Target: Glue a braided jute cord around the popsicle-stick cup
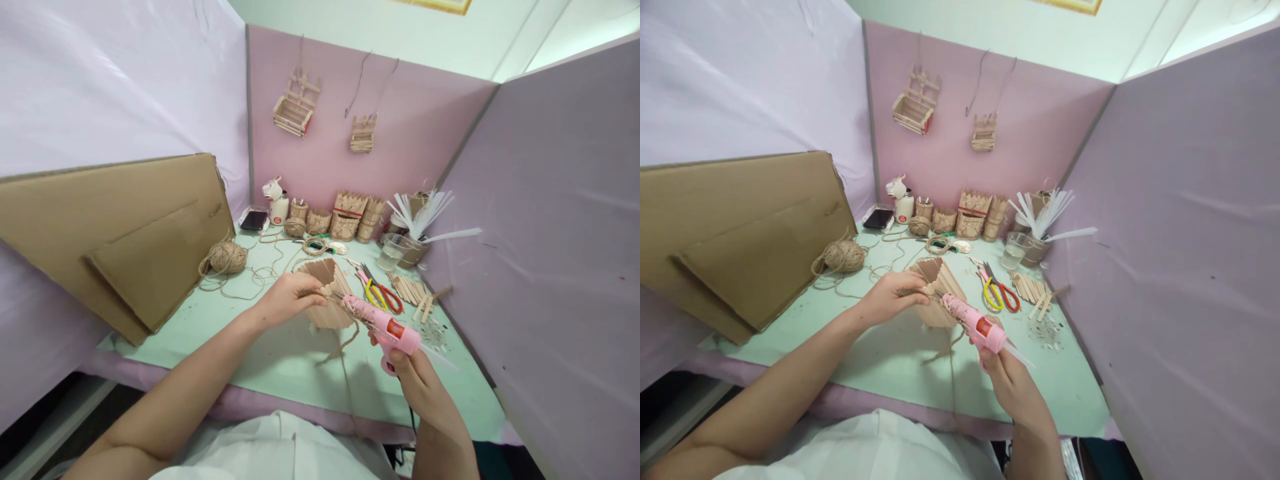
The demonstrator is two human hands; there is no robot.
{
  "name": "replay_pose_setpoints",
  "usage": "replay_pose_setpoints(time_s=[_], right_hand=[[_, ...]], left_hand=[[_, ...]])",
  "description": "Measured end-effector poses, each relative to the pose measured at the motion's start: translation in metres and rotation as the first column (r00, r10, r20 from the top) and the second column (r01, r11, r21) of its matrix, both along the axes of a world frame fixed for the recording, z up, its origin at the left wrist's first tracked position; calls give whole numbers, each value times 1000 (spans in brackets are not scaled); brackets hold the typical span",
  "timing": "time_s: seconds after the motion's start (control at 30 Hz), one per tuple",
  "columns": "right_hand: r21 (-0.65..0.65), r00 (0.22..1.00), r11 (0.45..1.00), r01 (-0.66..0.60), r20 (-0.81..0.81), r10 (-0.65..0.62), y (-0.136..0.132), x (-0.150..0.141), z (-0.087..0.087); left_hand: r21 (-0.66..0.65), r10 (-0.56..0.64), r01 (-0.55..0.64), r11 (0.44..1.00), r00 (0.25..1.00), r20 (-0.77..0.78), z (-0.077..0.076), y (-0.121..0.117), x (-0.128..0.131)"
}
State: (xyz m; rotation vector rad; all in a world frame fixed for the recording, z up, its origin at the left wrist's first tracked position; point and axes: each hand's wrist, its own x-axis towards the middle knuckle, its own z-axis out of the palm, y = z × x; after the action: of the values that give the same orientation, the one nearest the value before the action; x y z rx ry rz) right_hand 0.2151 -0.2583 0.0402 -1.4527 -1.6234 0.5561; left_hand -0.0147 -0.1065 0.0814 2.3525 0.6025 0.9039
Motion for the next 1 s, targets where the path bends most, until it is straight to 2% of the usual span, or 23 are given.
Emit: replay_pose_setpoints(time_s=[0.8, 1.0], right_hand=[[-4, 1000, 1000, 26, 16, -26, -2, 1, 1], [-3, 997, 999, 44, 65, -43, -2, -1, 4]], left_hand=[[9, 3, -3, 1000, 1000, 8, -4, 2, -1], [35, 5, -4, 999, 1000, -25, -3, 2, -1]])
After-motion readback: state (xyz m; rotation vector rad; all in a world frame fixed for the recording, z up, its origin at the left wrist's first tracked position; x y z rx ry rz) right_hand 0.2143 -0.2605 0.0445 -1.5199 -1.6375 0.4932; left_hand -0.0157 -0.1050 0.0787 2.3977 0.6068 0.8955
